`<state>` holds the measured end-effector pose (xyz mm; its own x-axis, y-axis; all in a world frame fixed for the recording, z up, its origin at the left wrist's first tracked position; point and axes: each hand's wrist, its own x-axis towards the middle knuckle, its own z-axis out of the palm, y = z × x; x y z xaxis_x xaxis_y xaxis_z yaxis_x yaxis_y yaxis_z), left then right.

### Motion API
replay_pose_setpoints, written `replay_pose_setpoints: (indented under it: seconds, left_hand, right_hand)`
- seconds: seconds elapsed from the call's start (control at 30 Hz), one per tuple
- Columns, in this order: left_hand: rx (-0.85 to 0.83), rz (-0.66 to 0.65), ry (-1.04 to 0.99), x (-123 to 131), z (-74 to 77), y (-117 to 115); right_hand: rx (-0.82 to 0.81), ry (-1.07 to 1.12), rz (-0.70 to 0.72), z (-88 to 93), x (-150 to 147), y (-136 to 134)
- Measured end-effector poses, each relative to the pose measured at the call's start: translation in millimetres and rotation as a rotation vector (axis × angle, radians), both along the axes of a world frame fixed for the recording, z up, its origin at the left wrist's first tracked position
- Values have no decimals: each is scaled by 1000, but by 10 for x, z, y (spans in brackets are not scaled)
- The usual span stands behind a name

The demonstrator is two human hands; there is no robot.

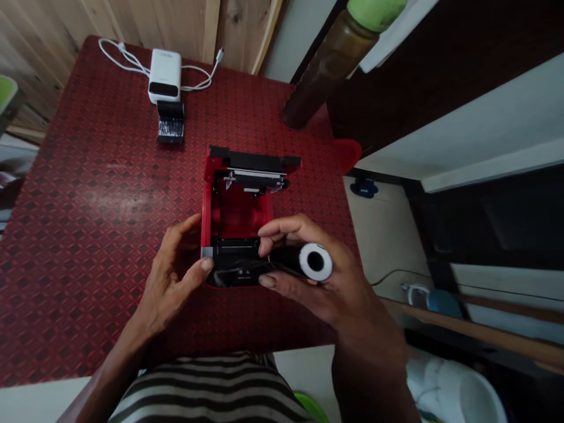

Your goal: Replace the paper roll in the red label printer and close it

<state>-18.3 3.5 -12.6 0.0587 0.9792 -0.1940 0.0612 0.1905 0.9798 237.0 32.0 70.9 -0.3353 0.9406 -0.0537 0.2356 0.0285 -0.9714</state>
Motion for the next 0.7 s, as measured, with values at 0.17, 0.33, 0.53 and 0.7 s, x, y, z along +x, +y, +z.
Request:
replay_pose_setpoints:
  seconds: [0.17, 0.33, 0.53, 0.7]
  left_hand:
    - [2, -18, 13, -14, -32, 4]
    - [16, -25, 25, -31, -32, 5]
    - [11, -32, 16, -25, -3, -6]
    - [19, -31, 24, -26, -21, 2]
  right_hand:
    - [128, -300, -136, -16, -78, 2]
    - [214, -417, -113, 22, -62, 37]
    - [316, -470, -59, 167, 36, 74]
    - [338, -525, -6, 138, 80, 137]
